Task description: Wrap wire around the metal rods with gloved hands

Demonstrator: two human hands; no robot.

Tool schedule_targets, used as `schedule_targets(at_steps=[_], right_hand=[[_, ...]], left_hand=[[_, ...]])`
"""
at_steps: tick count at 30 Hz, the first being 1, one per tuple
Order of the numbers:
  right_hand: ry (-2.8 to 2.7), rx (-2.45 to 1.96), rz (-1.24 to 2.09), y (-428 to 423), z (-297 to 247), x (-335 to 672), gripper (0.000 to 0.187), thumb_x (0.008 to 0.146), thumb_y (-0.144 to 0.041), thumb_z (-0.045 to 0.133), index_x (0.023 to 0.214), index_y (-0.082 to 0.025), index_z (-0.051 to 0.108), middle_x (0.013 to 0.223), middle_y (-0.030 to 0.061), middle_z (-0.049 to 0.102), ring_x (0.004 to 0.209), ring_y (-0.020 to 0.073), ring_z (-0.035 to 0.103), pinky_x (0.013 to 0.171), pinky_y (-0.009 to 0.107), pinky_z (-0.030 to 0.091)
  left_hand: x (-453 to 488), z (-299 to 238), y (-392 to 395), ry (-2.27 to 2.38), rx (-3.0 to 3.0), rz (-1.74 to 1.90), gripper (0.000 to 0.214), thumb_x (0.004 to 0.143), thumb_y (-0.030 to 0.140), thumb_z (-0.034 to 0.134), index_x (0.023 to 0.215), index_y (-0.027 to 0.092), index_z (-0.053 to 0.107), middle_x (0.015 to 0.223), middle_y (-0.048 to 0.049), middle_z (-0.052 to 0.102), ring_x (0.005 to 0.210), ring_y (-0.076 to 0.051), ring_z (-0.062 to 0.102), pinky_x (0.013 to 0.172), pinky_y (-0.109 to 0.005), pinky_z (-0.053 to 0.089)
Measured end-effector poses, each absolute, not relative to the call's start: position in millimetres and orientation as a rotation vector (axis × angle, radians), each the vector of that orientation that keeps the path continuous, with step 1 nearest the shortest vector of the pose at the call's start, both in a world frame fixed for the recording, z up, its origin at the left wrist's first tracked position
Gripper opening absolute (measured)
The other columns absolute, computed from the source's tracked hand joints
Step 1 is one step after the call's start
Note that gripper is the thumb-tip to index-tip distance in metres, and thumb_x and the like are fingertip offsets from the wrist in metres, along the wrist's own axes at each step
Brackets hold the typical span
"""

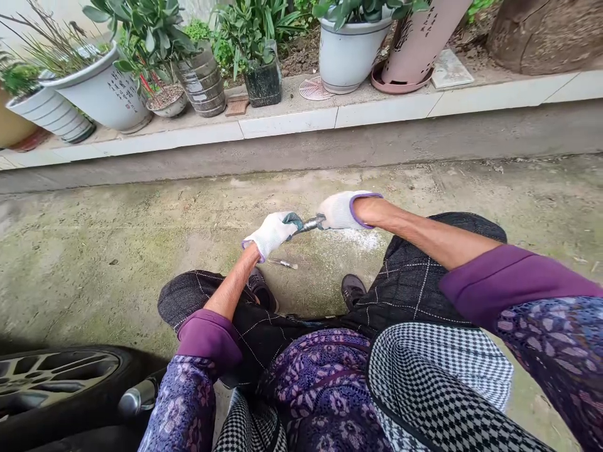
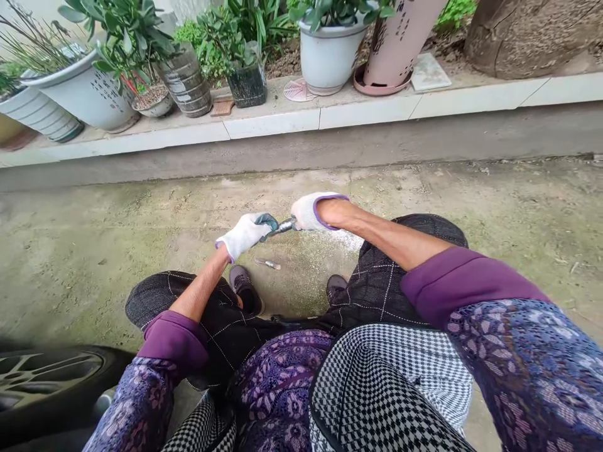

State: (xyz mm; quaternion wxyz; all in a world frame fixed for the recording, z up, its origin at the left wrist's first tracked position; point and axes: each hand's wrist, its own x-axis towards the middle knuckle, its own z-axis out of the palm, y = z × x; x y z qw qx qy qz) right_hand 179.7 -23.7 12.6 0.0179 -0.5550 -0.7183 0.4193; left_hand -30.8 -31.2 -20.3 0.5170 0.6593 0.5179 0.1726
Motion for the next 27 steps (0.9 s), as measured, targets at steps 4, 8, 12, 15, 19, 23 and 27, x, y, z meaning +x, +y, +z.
schedule_targets(at_steps=[4,8,12,15,19,23,27], right_hand=[[-2.271,-1.802,1.016,-13.0,10.6,176.2,0.018,0.074,-0.028,0.08,0.069,-0.02,0.065,0.047,0.0005,0.05,0.054,0.0158,0.051,0.05,0.028,0.029],[-2.249,-1.798,0.919,-4.0,19.4,171.7,0.018,0.079,-0.032,0.077,0.077,-0.019,0.065,0.052,-0.0001,0.052,0.056,0.0141,0.049,0.049,0.027,0.029],[-2.174,-1.779,0.969,-3.1,31.7,164.1,0.02,0.086,-0.038,0.07,0.087,-0.018,0.066,0.06,-0.0017,0.056,0.05,0.0094,0.045,0.045,0.024,0.031],[-1.99,-1.689,1.232,-8.3,38.8,159.9,0.022,0.09,-0.039,0.065,0.094,-0.018,0.065,0.061,-0.0034,0.055,0.043,0.0065,0.041,0.04,0.022,0.033],[-1.883,-1.449,1.508,-13.2,40.6,163.3,0.023,0.089,-0.04,0.068,0.089,-0.017,0.063,0.057,-0.0056,0.05,0.039,0.0054,0.039,0.034,0.02,0.033],[-1.892,-1.321,1.795,-17.5,42.1,175.8,0.037,0.082,-0.049,0.074,0.094,-0.016,0.066,0.058,-0.0058,0.053,0.037,0.0058,0.041,0.031,0.02,0.035],[-2.1,-1.333,1.919,-28.7,43.6,185.9,0.046,0.075,-0.056,0.079,0.094,-0.015,0.071,0.054,-0.0066,0.05,0.039,0.006,0.041,0.033,0.019,0.033]], left_hand=[[-27.2,-21.6,-32.5,1.248,1.396,0.517,0.012,0.076,0.029,0.063,0.079,0.018,0.062,0.048,0.0072,0.048,0.035,-0.005,0.031,0.036,-0.019,0.023],[-31.4,-13.3,-31.6,1.185,1.277,0.666,0.022,0.076,0.035,0.065,0.088,0.017,0.065,0.05,0.007,0.051,0.033,-0.005,0.032,0.033,-0.019,0.022],[-38.3,-6.5,-32.1,1.105,1.248,0.78,0.024,0.075,0.036,0.063,0.089,0.016,0.064,0.051,0.0073,0.051,0.034,-0.005,0.034,0.033,-0.019,0.024],[-41.5,-7.1,-31.2,1.102,1.256,0.83,0.024,0.076,0.037,0.063,0.089,0.017,0.063,0.052,0.0074,0.052,0.034,-0.004,0.035,0.034,-0.02,0.025],[-45.4,-14.0,-26.3,1.138,1.298,0.804,0.021,0.076,0.037,0.063,0.078,0.016,0.062,0.051,0.0058,0.051,0.034,-0.005,0.035,0.034,-0.021,0.026],[-51.6,-18.2,-22.4,1.154,1.407,0.681,0.02,0.075,0.035,0.063,0.069,0.016,0.06,0.052,0.0034,0.052,0.037,-0.006,0.037,0.036,-0.021,0.027],[-53.2,-15.8,-21.9,1.027,1.54,0.606,0.018,0.069,0.027,0.065,0.081,0.014,0.07,0.068,-0.0006,0.065,0.057,-0.009,0.055,0.052,-0.02,0.041]])
